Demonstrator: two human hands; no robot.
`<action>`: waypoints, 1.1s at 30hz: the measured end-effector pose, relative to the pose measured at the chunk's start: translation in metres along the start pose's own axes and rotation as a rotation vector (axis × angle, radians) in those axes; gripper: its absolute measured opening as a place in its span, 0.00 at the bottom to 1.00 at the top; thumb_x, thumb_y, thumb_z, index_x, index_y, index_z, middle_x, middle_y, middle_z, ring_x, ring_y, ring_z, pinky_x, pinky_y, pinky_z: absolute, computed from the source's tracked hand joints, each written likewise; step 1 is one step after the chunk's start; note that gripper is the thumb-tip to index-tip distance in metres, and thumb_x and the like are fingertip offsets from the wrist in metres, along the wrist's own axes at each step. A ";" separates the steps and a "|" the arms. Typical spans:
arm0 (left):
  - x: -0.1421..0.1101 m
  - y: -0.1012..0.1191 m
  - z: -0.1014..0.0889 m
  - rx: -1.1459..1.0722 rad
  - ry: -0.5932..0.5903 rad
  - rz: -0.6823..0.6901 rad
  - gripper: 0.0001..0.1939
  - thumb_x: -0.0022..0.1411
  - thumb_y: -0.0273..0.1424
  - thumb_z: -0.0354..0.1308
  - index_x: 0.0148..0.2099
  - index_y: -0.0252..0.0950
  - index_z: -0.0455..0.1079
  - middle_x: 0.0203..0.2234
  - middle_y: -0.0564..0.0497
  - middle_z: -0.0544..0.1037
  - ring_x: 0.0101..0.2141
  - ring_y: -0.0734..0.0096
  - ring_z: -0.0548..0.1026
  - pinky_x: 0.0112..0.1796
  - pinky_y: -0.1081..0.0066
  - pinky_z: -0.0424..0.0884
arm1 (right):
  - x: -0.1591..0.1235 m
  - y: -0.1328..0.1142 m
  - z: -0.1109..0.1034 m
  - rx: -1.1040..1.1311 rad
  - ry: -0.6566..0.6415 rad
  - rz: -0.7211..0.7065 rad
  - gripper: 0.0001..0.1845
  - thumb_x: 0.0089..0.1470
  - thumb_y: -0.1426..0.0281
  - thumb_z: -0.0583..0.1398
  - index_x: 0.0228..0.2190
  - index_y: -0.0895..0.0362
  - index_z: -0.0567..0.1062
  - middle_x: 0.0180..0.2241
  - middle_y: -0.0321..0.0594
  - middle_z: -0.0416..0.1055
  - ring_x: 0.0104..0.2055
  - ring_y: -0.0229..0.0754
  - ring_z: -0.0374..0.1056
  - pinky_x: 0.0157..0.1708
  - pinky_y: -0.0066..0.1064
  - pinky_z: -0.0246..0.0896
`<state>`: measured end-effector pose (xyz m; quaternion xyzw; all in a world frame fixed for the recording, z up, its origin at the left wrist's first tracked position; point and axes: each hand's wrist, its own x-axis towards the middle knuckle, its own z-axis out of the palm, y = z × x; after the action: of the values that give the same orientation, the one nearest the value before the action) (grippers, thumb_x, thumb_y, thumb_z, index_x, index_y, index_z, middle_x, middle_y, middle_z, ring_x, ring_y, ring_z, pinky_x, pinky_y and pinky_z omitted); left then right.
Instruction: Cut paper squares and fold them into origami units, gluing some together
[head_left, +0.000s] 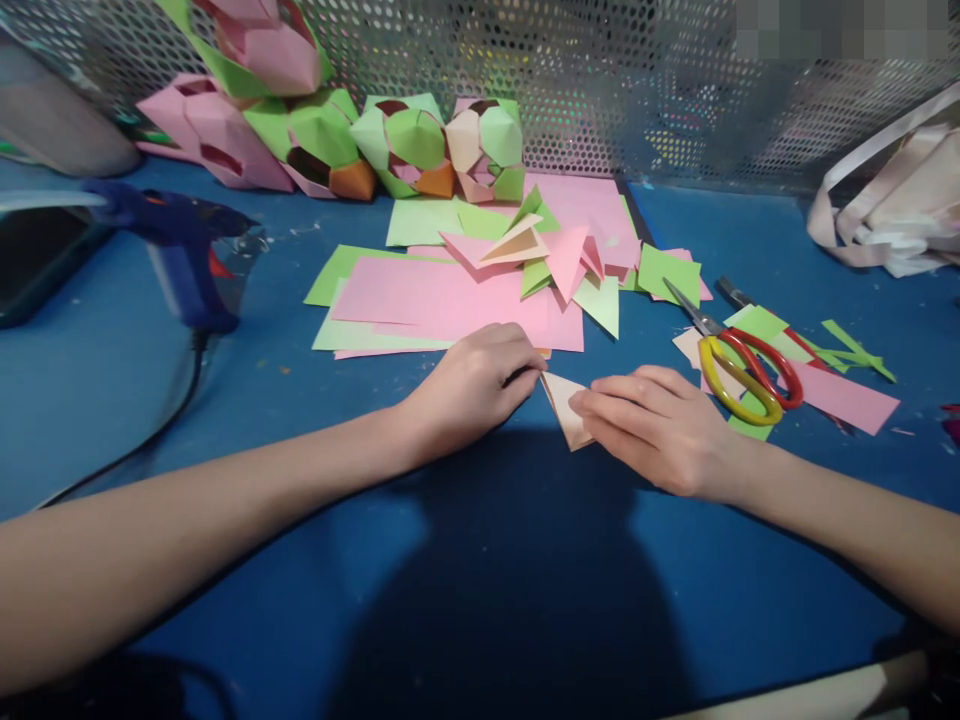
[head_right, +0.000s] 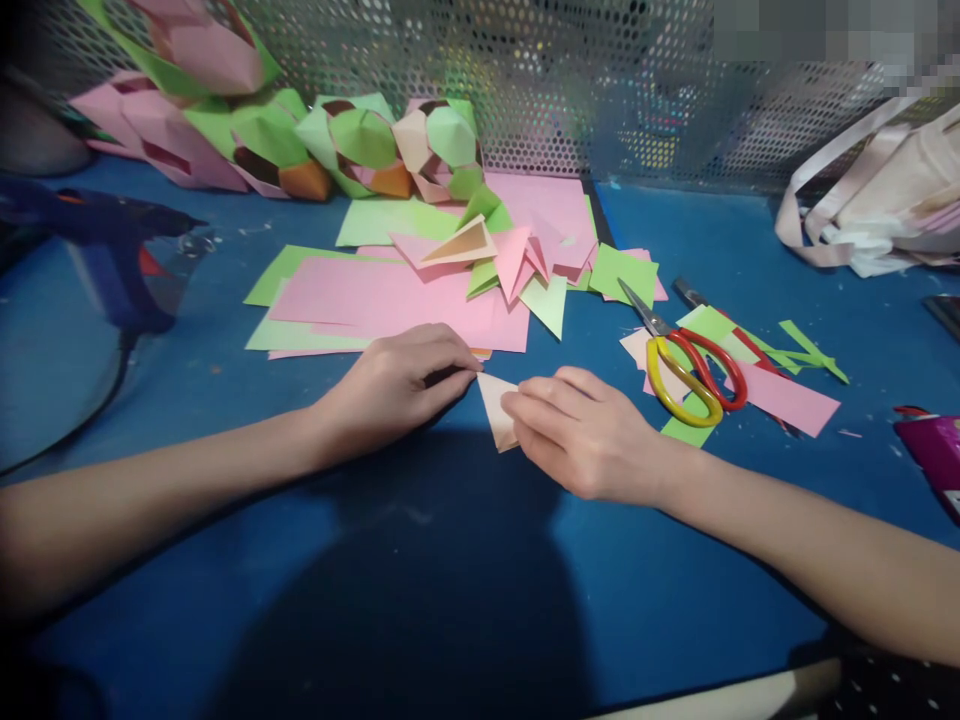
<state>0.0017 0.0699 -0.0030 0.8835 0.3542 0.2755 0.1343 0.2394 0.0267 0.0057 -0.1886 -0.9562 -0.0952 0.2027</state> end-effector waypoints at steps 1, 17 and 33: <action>0.000 0.000 0.000 0.003 -0.002 0.000 0.11 0.63 0.26 0.50 0.35 0.34 0.74 0.31 0.46 0.75 0.35 0.67 0.73 0.38 0.68 0.70 | 0.001 -0.001 -0.001 0.032 0.007 0.012 0.11 0.61 0.77 0.53 0.45 0.62 0.71 0.46 0.47 0.74 0.50 0.46 0.67 0.44 0.40 0.62; 0.000 0.001 0.000 -0.062 -0.014 -0.051 0.10 0.62 0.24 0.52 0.35 0.33 0.75 0.31 0.47 0.74 0.35 0.68 0.73 0.37 0.70 0.69 | -0.004 0.000 0.004 0.099 -0.003 0.031 0.06 0.60 0.76 0.56 0.38 0.59 0.72 0.40 0.43 0.75 0.45 0.43 0.68 0.42 0.38 0.62; 0.001 0.002 -0.002 -0.076 -0.046 -0.087 0.10 0.62 0.26 0.51 0.36 0.35 0.75 0.32 0.48 0.74 0.36 0.68 0.74 0.38 0.70 0.70 | 0.004 -0.001 -0.007 0.026 -0.111 -0.007 0.11 0.63 0.76 0.52 0.35 0.60 0.74 0.35 0.41 0.76 0.40 0.40 0.69 0.38 0.36 0.61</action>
<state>0.0022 0.0695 0.0003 0.8675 0.3785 0.2624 0.1878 0.2379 0.0256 0.0136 -0.1873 -0.9678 -0.0728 0.1515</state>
